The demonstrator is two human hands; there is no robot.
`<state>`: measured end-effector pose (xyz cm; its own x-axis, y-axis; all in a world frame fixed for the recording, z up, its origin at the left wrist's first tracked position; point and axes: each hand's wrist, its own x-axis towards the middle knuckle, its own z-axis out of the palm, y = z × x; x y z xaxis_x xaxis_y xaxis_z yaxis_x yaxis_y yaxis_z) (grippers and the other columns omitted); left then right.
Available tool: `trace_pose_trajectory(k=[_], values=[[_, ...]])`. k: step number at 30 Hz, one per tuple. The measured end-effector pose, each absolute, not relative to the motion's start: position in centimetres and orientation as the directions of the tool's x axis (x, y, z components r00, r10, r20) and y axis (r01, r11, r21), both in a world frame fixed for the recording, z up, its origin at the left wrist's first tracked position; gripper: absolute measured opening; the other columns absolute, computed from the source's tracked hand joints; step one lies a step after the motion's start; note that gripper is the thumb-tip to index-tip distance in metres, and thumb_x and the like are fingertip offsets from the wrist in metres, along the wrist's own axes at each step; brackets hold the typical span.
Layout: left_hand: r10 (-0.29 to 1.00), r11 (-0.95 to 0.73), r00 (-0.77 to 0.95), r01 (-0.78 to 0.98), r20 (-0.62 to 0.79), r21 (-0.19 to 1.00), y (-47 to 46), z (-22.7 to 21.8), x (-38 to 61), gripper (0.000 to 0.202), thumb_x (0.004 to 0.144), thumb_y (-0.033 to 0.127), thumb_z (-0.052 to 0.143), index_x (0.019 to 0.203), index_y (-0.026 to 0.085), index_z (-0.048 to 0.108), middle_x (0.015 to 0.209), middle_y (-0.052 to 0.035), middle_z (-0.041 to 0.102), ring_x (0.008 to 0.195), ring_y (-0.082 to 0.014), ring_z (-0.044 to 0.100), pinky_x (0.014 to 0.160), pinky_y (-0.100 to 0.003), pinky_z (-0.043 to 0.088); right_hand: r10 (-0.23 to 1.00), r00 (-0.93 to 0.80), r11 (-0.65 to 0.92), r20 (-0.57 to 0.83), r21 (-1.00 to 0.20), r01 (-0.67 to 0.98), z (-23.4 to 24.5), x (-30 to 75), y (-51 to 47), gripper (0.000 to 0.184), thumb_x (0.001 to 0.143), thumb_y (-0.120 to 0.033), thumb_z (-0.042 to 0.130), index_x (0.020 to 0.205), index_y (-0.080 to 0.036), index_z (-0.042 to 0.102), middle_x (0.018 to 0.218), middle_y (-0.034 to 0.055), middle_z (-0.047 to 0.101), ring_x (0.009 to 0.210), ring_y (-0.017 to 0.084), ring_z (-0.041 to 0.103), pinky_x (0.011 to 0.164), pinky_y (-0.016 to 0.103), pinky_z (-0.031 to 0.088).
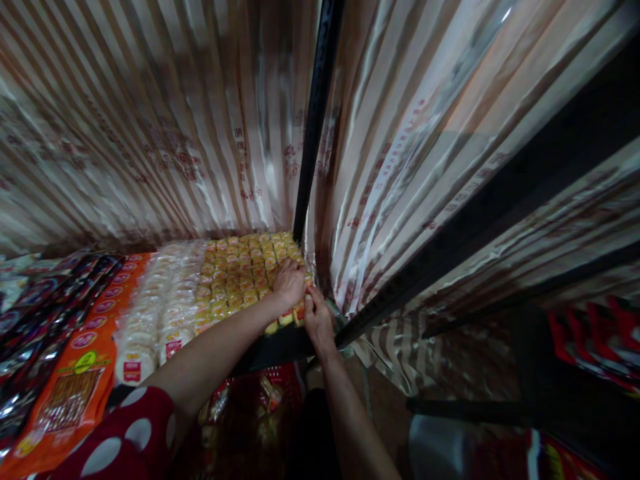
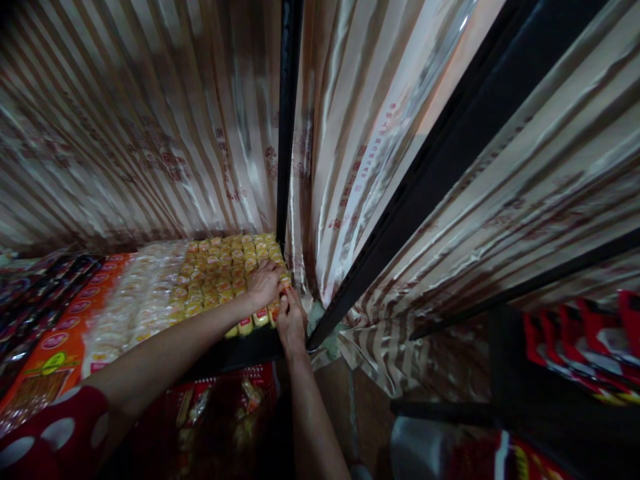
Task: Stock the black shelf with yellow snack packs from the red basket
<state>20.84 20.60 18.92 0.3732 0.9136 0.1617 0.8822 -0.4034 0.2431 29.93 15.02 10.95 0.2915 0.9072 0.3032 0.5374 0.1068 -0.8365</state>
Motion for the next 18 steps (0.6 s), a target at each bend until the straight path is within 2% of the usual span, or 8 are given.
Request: trace_pose_trajectory(k=[4, 9, 14, 18], values=[[0.914, -0.401, 0.374, 0.890, 0.157, 0.217, 20.6, 18.9, 20.8, 0.022, 0.083, 0.019, 0.049, 0.100, 0.016, 0.063, 0.104, -0.0092, 0.058, 0.108, -0.0230, 0.045, 0.090, -0.031, 0.042, 0.925, 0.288, 0.082, 0.247, -0.872, 0.483, 10.7, 29.9, 15.0, 0.051, 0.085, -0.036, 0.035, 0.117, -0.006, 0.060, 0.126, 0.0166, 0.056, 0.121, 0.023, 0.049, 0.107, 0.040, 0.032], [0.917, -0.391, 0.355, 0.892, 0.181, 0.229, 20.4, 19.1, 20.7, 0.024, 0.082, 0.017, 0.050, 0.103, 0.012, 0.061, 0.109, -0.0123, 0.056, 0.109, -0.0240, 0.043, 0.091, -0.033, 0.042, 0.945, 0.279, 0.052, 0.167, -0.925, 0.376, 10.7, 30.2, 15.0, 0.051, 0.086, -0.041, 0.034, 0.118, -0.010, 0.059, 0.131, 0.0129, 0.052, 0.125, 0.021, 0.045, 0.109, 0.040, 0.029], [0.858, -0.480, 0.359, 0.814, 0.367, 0.327, 18.9, 20.3, 19.9, 0.021, 0.084, 0.018, 0.048, 0.098, 0.012, 0.062, 0.102, -0.0103, 0.057, 0.106, -0.0221, 0.045, 0.092, -0.033, 0.041, 0.935, 0.328, 0.005, 0.134, -0.930, 0.366, 11.1, 29.7, 13.5, 0.051, 0.087, -0.043, 0.035, 0.114, -0.009, 0.061, 0.133, 0.0150, 0.050, 0.125, 0.022, 0.043, 0.109, 0.041, 0.027], [0.782, -0.587, 0.312, 0.660, 0.539, 0.470, 14.1, 20.7, 17.7, 0.023, 0.085, 0.013, 0.042, 0.094, 0.016, 0.063, 0.096, -0.0064, 0.061, 0.098, -0.0179, 0.050, 0.090, -0.032, 0.043, 0.870, 0.411, 0.136, 0.273, -0.933, 0.333, 12.6, 28.1, 9.7, 0.044, 0.089, -0.041, 0.034, 0.110, -0.012, 0.060, 0.119, 0.0131, 0.059, 0.113, 0.020, 0.052, 0.101, 0.040, 0.036]])
